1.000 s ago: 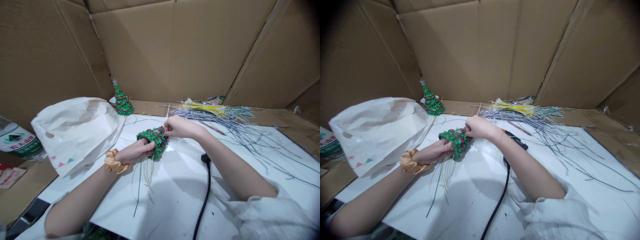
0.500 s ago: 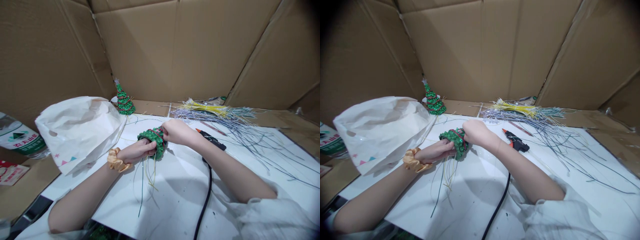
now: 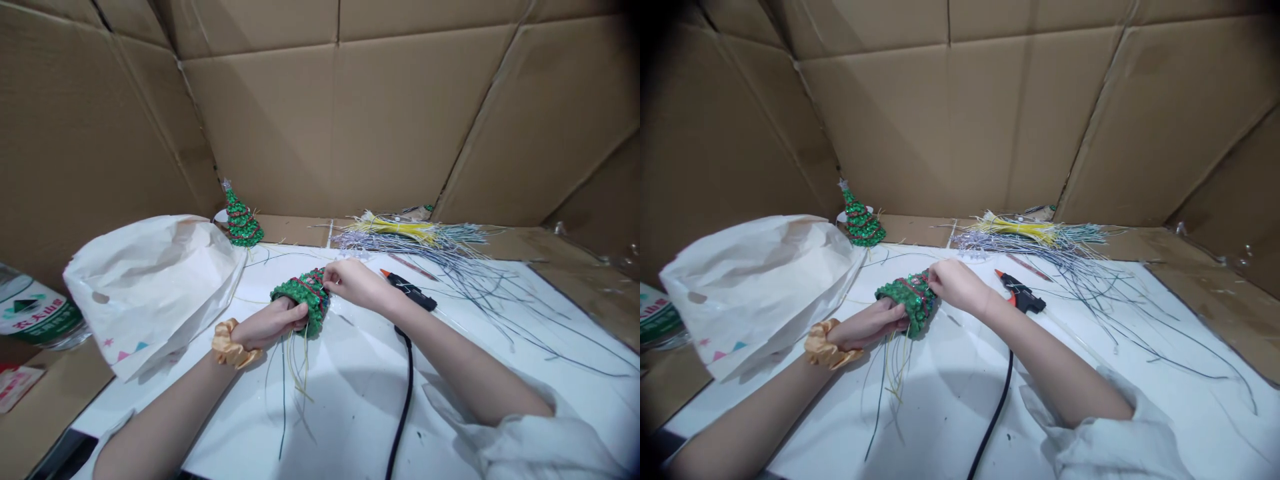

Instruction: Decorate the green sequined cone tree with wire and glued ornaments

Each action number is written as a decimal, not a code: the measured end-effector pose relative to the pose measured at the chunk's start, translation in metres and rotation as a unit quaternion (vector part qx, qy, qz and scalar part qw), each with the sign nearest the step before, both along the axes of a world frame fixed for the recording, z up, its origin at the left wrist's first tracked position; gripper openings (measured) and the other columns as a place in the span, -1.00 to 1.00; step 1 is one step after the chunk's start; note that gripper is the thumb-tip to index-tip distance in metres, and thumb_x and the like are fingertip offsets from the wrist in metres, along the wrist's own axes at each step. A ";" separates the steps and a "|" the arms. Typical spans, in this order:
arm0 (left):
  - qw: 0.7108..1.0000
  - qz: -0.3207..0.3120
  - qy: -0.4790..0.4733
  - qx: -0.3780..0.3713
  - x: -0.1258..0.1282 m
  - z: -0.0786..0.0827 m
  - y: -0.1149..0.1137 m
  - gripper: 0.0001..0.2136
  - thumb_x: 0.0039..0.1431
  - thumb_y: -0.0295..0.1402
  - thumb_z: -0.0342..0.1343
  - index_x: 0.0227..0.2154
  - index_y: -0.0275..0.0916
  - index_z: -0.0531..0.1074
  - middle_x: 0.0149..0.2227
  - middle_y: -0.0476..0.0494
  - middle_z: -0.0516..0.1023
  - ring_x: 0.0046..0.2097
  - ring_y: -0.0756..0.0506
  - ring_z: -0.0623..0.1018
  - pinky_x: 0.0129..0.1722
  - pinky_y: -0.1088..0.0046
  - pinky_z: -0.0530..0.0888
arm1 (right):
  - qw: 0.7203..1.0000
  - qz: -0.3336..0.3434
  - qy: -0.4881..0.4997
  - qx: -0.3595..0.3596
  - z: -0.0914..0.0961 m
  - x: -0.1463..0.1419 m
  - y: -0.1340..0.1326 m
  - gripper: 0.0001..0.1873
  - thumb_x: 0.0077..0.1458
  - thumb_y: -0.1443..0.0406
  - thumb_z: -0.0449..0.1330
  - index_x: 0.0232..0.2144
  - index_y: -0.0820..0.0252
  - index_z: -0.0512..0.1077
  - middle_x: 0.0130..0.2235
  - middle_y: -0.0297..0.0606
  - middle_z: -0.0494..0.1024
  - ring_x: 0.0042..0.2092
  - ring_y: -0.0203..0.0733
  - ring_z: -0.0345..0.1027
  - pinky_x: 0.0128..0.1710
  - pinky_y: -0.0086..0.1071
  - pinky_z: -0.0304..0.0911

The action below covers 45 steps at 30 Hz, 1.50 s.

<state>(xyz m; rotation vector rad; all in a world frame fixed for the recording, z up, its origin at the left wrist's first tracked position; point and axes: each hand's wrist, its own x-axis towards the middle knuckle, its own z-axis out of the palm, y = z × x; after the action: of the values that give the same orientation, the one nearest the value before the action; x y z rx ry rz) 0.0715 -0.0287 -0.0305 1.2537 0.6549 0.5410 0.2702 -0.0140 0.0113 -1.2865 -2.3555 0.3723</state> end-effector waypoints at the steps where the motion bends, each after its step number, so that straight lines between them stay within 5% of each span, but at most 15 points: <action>1: 1.000 0.004 0.003 -0.003 0.000 0.000 0.000 -0.62 -0.02 -0.06 0.17 -0.41 -0.27 0.20 -0.46 0.05 0.12 -0.44 0.04 0.09 -0.43 0.47 0.07 | 1.000 -0.002 0.010 -0.001 -0.001 0.000 -0.001 -0.86 -0.05 0.47 0.08 -0.56 0.24 0.38 -0.50 -0.30 0.48 -0.44 -0.33 0.28 -0.42 -0.50 0.05; 15: 1.000 0.016 -0.007 0.001 -0.001 -0.002 0.000 -0.58 -0.03 -0.08 0.19 -0.23 -0.31 0.32 -0.41 -0.02 0.20 -0.43 0.03 0.17 -0.42 0.47 0.18 | 0.994 0.041 0.072 0.077 -0.028 -0.002 -0.009 -0.85 0.18 0.41 -0.08 -0.38 0.21 0.27 -0.35 -0.25 0.36 -0.34 -0.26 0.20 -0.30 -0.43 0.11; 32: 0.999 0.007 -0.004 0.043 -0.001 -0.005 0.001 -0.66 0.04 -0.08 0.12 -0.41 -0.29 0.27 -0.43 -0.01 0.22 -0.43 0.02 0.20 -0.41 0.47 0.21 | 0.994 -0.015 0.095 0.056 -0.033 -0.003 -0.013 -0.85 0.18 0.36 -0.03 -0.35 0.23 0.33 -0.28 -0.20 0.45 -0.25 -0.23 0.30 -0.25 -0.43 0.15; 36: 0.999 0.024 -0.010 0.031 0.004 -0.001 -0.001 -0.63 0.00 -0.05 0.14 -0.43 -0.28 0.23 -0.47 0.01 0.21 -0.46 0.03 0.19 -0.44 0.47 0.19 | 0.990 -0.119 0.063 0.039 -0.021 0.028 -0.029 -0.81 0.16 0.29 0.03 -0.19 0.22 0.35 -0.28 -0.19 0.50 -0.27 -0.20 0.36 -0.26 -0.40 0.14; 39: 0.999 0.049 -0.015 0.003 0.006 0.001 -0.003 -0.62 -0.04 -0.06 0.18 -0.43 -0.27 0.22 -0.48 0.04 0.16 -0.47 0.05 0.15 -0.46 0.49 0.16 | 0.967 -0.241 -0.060 -0.055 -0.020 0.062 -0.054 -0.72 0.20 0.19 -0.06 -0.21 0.10 0.41 -0.39 -0.22 0.54 -0.35 -0.11 0.40 -0.39 -0.37 0.08; 45: 0.997 0.069 0.003 -0.025 0.005 0.000 -0.005 -0.64 -0.04 -0.10 0.20 -0.48 -0.29 0.23 -0.50 0.07 0.11 -0.48 0.08 0.08 -0.49 0.54 0.12 | 0.942 -0.287 -0.097 -0.141 -0.039 0.091 -0.088 -0.66 0.19 0.12 -0.10 -0.29 0.05 0.44 -0.34 -0.23 0.56 -0.30 -0.03 0.41 -0.42 -0.36 0.06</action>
<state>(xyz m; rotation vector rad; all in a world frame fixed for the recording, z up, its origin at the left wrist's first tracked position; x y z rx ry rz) 0.0770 -0.0333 -0.0309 1.1694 0.7609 0.6314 0.3613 -0.1023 -0.0281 -2.1497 -1.9850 0.4141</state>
